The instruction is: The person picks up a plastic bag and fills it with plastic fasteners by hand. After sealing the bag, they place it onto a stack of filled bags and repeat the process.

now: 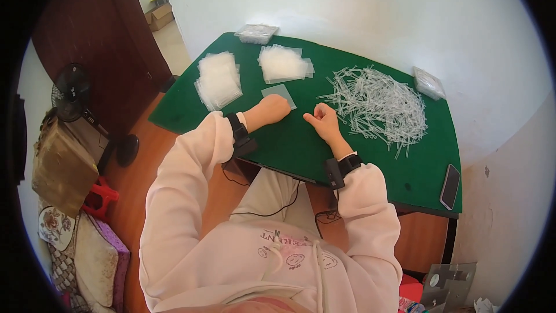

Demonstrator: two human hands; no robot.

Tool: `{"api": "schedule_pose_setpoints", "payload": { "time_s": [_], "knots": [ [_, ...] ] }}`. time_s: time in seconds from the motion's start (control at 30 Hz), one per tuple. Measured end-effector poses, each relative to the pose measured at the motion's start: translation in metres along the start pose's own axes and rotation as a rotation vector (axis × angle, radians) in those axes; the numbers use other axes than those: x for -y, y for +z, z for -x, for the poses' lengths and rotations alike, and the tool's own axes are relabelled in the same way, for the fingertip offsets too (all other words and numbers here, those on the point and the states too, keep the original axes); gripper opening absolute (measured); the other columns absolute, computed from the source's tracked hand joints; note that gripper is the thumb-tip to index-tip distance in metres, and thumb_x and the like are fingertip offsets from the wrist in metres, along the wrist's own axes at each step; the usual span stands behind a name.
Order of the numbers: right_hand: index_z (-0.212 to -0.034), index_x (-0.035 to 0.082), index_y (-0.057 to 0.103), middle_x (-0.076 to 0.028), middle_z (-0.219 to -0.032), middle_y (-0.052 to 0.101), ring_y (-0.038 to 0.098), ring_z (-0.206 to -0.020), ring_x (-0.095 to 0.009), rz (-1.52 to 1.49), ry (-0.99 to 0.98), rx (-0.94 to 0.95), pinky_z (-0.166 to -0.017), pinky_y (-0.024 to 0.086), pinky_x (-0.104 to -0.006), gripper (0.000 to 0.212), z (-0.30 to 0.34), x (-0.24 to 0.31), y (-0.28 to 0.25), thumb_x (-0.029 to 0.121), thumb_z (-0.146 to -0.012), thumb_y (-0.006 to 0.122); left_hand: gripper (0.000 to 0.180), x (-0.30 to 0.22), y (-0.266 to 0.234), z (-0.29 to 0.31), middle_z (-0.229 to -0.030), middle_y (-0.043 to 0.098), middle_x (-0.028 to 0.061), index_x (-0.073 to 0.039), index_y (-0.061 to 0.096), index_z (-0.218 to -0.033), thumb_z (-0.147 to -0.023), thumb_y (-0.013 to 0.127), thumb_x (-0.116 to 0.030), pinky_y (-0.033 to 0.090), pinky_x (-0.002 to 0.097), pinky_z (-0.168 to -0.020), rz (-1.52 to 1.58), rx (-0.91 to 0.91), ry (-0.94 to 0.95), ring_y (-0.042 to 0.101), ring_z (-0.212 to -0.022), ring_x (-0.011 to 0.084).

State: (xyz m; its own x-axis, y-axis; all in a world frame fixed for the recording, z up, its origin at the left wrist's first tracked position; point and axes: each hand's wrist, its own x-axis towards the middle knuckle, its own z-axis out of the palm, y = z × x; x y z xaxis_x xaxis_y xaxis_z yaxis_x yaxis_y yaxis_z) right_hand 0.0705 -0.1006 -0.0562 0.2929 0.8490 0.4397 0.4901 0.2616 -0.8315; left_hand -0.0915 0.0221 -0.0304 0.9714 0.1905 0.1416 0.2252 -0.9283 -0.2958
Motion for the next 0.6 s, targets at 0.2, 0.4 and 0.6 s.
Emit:
{"api": "schedule_pose_setpoints", "payload": {
  "time_s": [0.2,0.4,0.6],
  "knots": [
    [-0.057,0.008,0.036,0.005,-0.054,0.032,0.03,-0.051,-0.006,-0.011,0.028,-0.052,-0.045,0.025,-0.0231,0.039,-0.001,-0.013,-0.007,0.021,-0.074,0.069,0.012,-0.001,-0.006,-0.021,-0.06,0.058,0.0141,-0.004,0.06,-0.068,-0.07,0.055,-0.014,0.047,0.0391,-0.054,0.116,-0.201,-0.121,0.059,-0.06,0.0309],
    [-0.065,0.007,0.044,0.005,-0.059,0.037,0.034,-0.054,-0.005,-0.288,0.137,-0.215,-0.048,0.029,-0.0205,0.027,-0.003,0.007,-0.015,0.017,-0.076,0.066,0.009,-0.034,-0.027,-0.051,-0.061,0.057,0.0145,-0.004,0.057,-0.067,-0.072,0.054,-0.012,0.046,0.0404,-0.053,0.47,-0.479,-0.213,0.058,-0.062,0.0332],
    [-0.075,0.004,0.051,0.004,-0.063,0.046,0.041,-0.057,-0.006,-0.362,-0.02,-0.357,-0.053,0.036,-0.0197,0.015,-0.008,0.01,-0.017,0.013,-0.078,0.063,0.009,-0.054,-0.025,-0.065,-0.065,0.055,0.0142,-0.003,0.054,-0.074,-0.074,0.055,-0.013,0.043,0.0423,-0.054,0.745,-0.626,-0.139,0.055,-0.063,0.0341]
  ]
}}
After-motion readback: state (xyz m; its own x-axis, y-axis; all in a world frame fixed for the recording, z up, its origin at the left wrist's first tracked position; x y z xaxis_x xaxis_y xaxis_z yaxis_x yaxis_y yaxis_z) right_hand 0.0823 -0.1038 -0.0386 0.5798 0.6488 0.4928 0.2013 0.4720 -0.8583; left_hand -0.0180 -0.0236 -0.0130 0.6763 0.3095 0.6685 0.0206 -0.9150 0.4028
